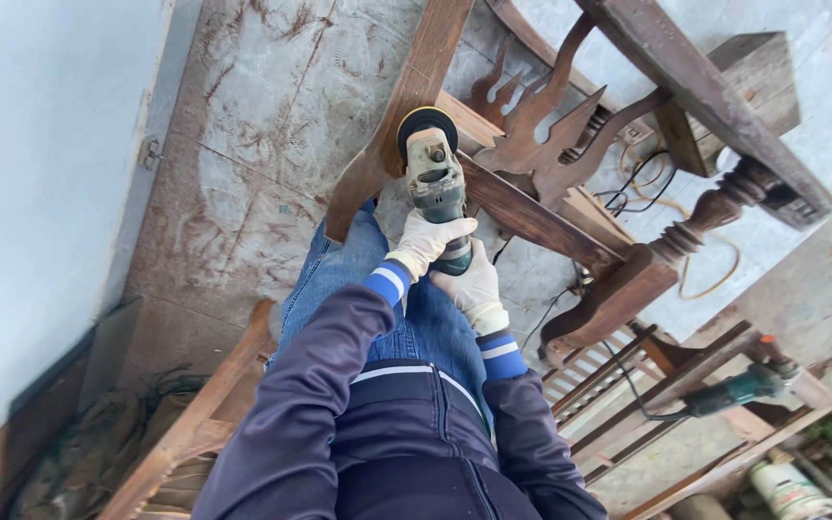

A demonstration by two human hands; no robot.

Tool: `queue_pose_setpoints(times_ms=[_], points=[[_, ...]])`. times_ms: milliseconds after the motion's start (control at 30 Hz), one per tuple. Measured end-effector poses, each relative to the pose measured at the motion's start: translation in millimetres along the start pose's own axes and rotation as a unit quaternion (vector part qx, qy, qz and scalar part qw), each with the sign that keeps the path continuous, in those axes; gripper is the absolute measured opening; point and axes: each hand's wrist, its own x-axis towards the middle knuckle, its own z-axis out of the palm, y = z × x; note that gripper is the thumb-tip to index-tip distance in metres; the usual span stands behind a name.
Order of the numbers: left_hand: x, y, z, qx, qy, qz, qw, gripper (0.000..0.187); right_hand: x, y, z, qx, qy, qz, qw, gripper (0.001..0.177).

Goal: The person uses an angle grinder fitted with a sanding disc to sand the frame of a carved wooden chair, moving the tool along the rails and legs. They reposition around the chair and continue sanding different surfaces of the wooden frame.

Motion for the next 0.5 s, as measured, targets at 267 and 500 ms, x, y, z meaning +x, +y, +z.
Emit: queue_pose_setpoints(times_ms=[267,500], points=[[1.1,-46.5,70.4,-0.062,0.027,0.042,0.997,0.057,6.4,37.7,-70.6,-0.039,-0.046,-0.051,0.997,0.076],[0.3,-29.3,91.2,-0.103,0.062,0.064,0.991,0.062,30.9,38.3,-97.7,-0.082,-0.079,-0.098,0.989,0.066]])
